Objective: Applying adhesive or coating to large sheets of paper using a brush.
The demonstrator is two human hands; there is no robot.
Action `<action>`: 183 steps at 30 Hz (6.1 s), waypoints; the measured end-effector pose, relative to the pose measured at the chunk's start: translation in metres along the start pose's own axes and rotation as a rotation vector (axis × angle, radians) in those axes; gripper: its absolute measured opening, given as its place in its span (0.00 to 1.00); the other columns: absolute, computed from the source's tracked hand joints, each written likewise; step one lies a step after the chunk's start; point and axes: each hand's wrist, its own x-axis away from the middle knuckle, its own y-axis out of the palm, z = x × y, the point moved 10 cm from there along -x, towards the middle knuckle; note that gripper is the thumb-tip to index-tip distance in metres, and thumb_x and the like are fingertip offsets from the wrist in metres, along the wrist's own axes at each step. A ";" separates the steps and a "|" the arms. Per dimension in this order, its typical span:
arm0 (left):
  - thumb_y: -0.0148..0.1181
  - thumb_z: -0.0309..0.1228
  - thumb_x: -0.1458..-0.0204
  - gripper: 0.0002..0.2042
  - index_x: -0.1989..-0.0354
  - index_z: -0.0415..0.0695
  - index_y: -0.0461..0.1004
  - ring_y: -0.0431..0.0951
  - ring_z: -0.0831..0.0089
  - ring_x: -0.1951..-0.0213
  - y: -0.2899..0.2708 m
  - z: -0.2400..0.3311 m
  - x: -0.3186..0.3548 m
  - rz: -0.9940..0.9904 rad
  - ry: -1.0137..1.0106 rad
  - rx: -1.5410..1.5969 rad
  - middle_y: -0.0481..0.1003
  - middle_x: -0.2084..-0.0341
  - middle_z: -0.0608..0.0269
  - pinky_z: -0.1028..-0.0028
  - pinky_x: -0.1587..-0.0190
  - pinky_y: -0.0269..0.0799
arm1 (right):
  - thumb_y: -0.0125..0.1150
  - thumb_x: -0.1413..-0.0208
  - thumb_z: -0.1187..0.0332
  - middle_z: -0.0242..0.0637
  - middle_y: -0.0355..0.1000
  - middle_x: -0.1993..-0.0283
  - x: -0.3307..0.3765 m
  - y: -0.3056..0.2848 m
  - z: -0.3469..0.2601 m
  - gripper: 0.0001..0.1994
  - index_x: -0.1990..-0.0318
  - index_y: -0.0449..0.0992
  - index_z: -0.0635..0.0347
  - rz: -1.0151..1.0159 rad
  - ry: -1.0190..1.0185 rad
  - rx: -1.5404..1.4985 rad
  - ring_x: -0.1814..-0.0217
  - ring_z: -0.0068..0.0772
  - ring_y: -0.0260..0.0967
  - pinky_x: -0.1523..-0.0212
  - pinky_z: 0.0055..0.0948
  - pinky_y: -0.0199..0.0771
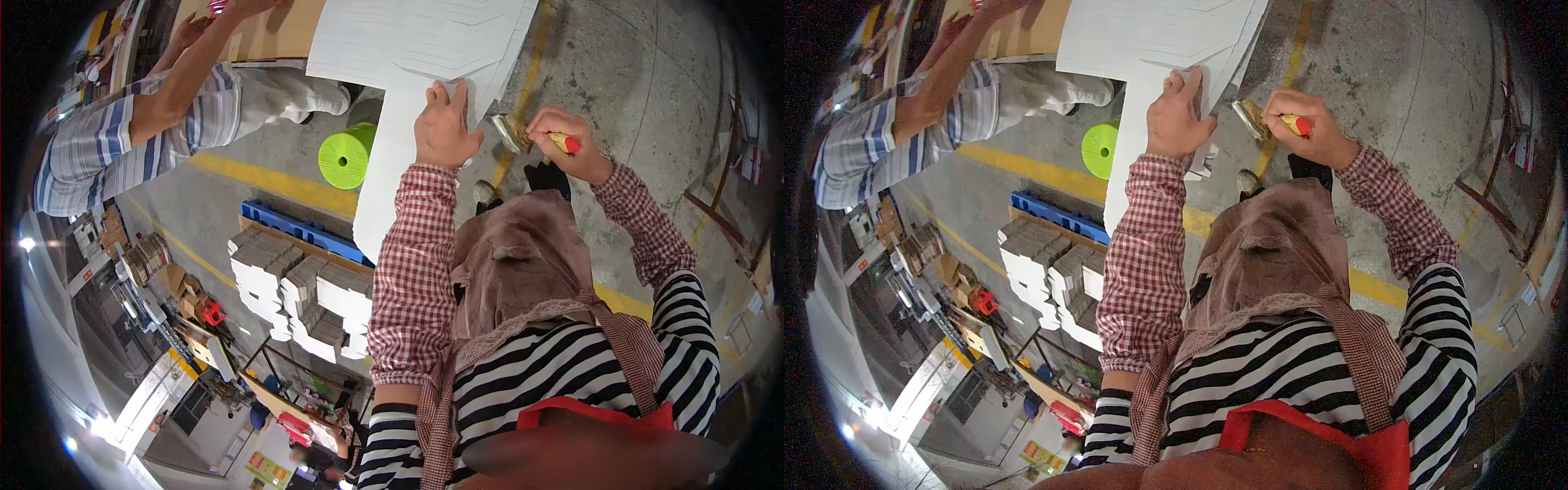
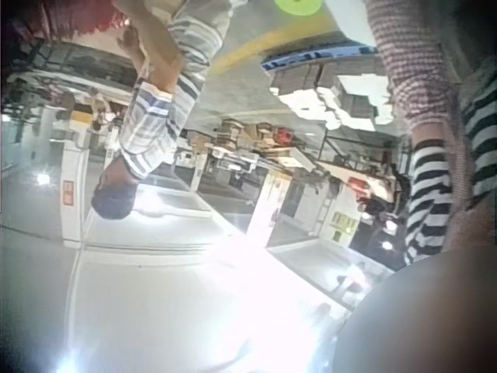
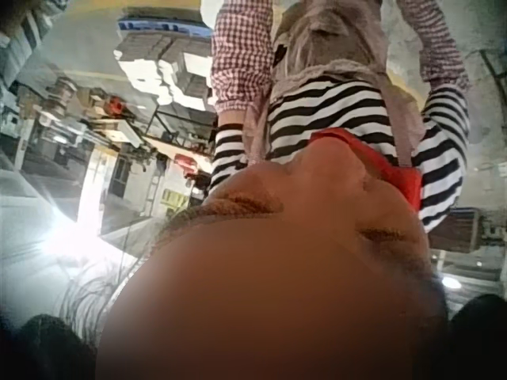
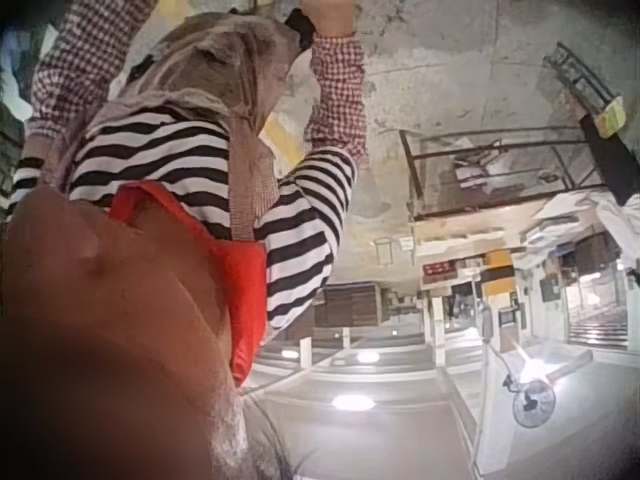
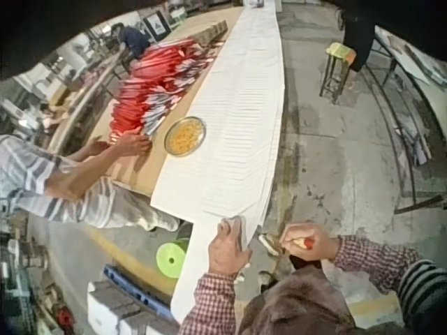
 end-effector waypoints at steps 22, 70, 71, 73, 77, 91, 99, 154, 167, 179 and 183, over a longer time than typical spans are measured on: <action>0.64 0.34 0.69 0.38 0.42 0.40 0.63 0.64 0.43 0.44 0.013 -0.002 -0.005 -0.037 -0.006 0.010 0.63 0.48 0.32 0.61 0.49 0.68 | 0.53 0.44 0.73 0.34 0.69 0.68 0.021 -0.015 0.045 0.07 0.71 0.73 0.67 0.159 0.222 -0.190 0.68 0.21 0.66 0.69 0.21 0.67; 0.65 0.48 0.57 0.48 0.33 0.39 0.44 0.38 0.38 0.34 -0.011 -0.010 0.037 0.147 -0.455 -0.220 0.38 0.36 0.30 0.46 0.36 0.42 | 0.47 0.36 0.60 0.37 0.70 0.59 0.026 -0.454 0.048 0.12 0.62 0.70 0.59 1.109 0.211 -0.744 0.65 0.25 0.68 0.63 0.25 0.70; 0.64 0.48 0.56 0.47 0.33 0.39 0.44 0.37 0.39 0.34 -0.025 -0.013 0.025 0.147 -0.522 -0.270 0.37 0.35 0.31 0.46 0.36 0.41 | 0.48 0.37 0.60 0.37 0.70 0.59 0.007 -0.469 0.061 0.12 0.62 0.70 0.58 1.099 0.188 -0.767 0.65 0.25 0.68 0.62 0.25 0.70; 0.62 0.47 0.54 0.44 0.33 0.40 0.45 0.36 0.39 0.33 -0.059 -0.009 -0.027 0.334 -0.583 -0.191 0.37 0.35 0.34 0.47 0.36 0.39 | 0.50 0.38 0.60 0.38 0.70 0.58 -0.030 -0.502 0.097 0.11 0.61 0.70 0.59 1.072 0.174 -0.832 0.64 0.26 0.69 0.62 0.25 0.71; 0.61 0.37 0.51 0.37 0.35 0.39 0.51 0.41 0.45 0.33 -0.091 -0.021 -0.187 0.624 -0.505 -0.189 0.43 0.34 0.38 0.50 0.35 0.38 | 0.53 0.39 0.59 0.39 0.71 0.58 -0.118 -0.551 0.132 0.12 0.63 0.70 0.59 0.989 0.235 -0.968 0.64 0.28 0.69 0.61 0.26 0.71; 0.63 0.41 0.52 0.29 0.41 0.46 0.64 0.43 0.42 0.34 -0.032 0.308 -0.916 0.597 0.199 0.110 0.51 0.36 0.46 0.47 0.37 0.43 | 0.51 0.38 0.62 0.37 0.71 0.60 -0.307 -0.888 0.247 0.10 0.64 0.70 0.58 1.124 0.103 -0.814 0.64 0.26 0.67 0.61 0.26 0.69; 0.62 0.54 0.55 0.41 0.37 0.43 0.56 0.43 0.39 0.35 0.007 0.259 -1.099 0.531 -0.195 0.105 0.49 0.37 0.38 0.44 0.39 0.45 | 0.45 0.36 0.55 0.34 0.70 0.61 -0.456 -1.087 0.332 0.17 0.58 0.70 0.61 0.986 0.160 -0.764 0.65 0.24 0.67 0.63 0.25 0.68; 0.54 0.28 0.49 0.13 0.55 0.37 0.73 0.71 0.44 0.50 0.058 0.341 -1.709 0.270 -0.125 0.037 0.73 0.54 0.48 0.62 0.55 0.74 | 0.56 0.45 0.76 0.33 0.71 0.73 -0.988 -1.404 0.630 0.04 0.71 0.75 0.64 0.416 0.154 -0.128 0.73 0.22 0.64 0.72 0.23 0.64; 0.53 0.27 0.47 0.10 0.59 0.37 0.75 0.74 0.48 0.53 0.050 0.349 -1.708 0.319 -0.095 -0.004 0.75 0.57 0.49 0.62 0.59 0.76 | 0.56 0.45 0.75 0.34 0.72 0.73 -0.973 -1.414 0.631 0.06 0.71 0.75 0.67 0.537 0.183 0.037 0.73 0.23 0.65 0.73 0.24 0.63; 0.53 0.28 0.49 0.13 0.56 0.37 0.73 0.70 0.43 0.50 0.058 0.344 -1.710 0.255 -0.105 0.024 0.72 0.53 0.47 0.61 0.57 0.74 | 0.58 0.48 0.76 0.39 0.74 0.69 -0.972 -1.384 0.610 0.03 0.73 0.75 0.65 0.347 0.140 0.125 0.72 0.26 0.70 0.72 0.25 0.70; 0.53 0.28 0.47 0.11 0.57 0.39 0.74 0.74 0.48 0.54 0.051 0.349 -1.712 0.293 -0.081 -0.023 0.75 0.57 0.49 0.61 0.60 0.76 | 0.59 0.50 0.77 0.40 0.73 0.69 -0.972 -1.378 0.603 0.02 0.73 0.75 0.65 0.403 0.056 0.171 0.75 0.26 0.68 0.75 0.25 0.68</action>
